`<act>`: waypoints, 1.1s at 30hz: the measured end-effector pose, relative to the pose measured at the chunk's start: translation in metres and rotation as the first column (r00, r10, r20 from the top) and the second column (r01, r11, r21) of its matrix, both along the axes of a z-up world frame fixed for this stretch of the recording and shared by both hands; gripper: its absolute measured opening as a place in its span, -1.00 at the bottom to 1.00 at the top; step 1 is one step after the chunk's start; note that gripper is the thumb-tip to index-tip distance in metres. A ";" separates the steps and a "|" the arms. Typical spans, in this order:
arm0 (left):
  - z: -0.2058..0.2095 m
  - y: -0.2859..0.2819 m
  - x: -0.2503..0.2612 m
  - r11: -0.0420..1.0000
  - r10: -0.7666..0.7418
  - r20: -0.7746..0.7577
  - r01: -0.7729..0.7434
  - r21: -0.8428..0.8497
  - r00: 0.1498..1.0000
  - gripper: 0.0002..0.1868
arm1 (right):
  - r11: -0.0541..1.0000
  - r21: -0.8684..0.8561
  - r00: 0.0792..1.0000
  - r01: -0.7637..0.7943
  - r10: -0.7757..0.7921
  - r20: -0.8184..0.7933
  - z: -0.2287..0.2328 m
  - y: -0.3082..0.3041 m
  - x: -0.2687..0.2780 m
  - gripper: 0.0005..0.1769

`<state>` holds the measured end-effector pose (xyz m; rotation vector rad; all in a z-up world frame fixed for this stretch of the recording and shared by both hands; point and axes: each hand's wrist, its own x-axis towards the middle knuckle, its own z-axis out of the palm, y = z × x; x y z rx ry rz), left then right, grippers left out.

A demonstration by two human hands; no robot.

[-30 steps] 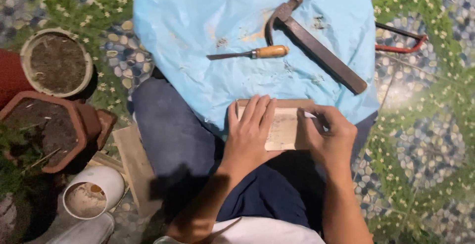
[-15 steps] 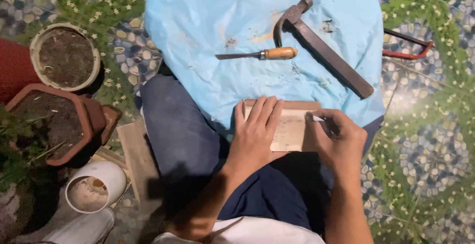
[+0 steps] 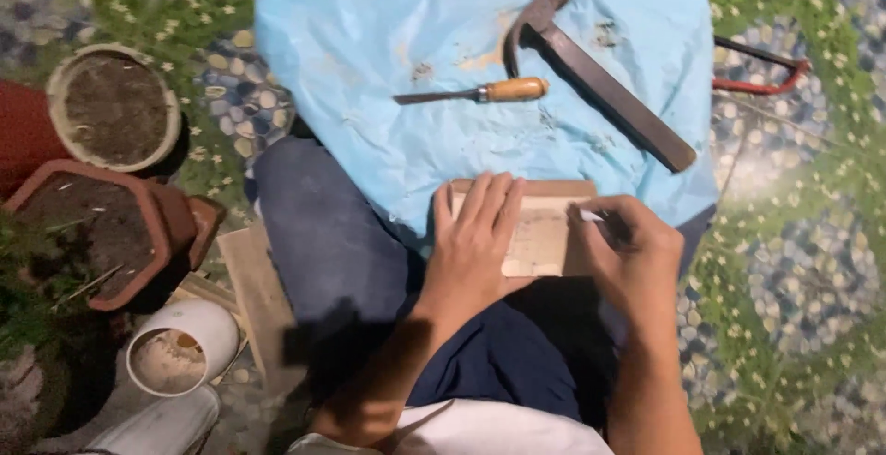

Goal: The person sits on the floor and hand-sands a small wooden block with sandpaper.

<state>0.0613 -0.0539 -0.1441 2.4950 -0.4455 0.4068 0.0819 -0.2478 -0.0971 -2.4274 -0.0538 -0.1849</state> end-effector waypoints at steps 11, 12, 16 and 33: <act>0.005 0.005 0.000 1.000 0.014 0.001 -0.014 0.010 1.000 0.23 | 0.999 0.045 1.000 0.009 -0.008 -0.025 -0.002 0.007 0.007 -0.87; 0.005 0.001 0.001 1.000 -0.002 0.006 0.002 0.016 1.000 0.25 | 0.998 0.044 0.999 0.045 -0.045 -0.010 -0.003 0.004 0.004 -0.85; 0.001 0.000 -0.001 0.999 0.008 0.006 -0.009 0.046 1.000 0.25 | 0.995 0.082 0.999 0.051 -0.050 -0.017 0.002 0.009 0.001 -0.86; 0.010 0.001 0.001 1.000 -0.016 -0.002 0.016 0.007 1.000 0.22 | 0.978 0.205 0.998 0.030 -0.042 0.054 -0.011 -0.010 0.004 -0.83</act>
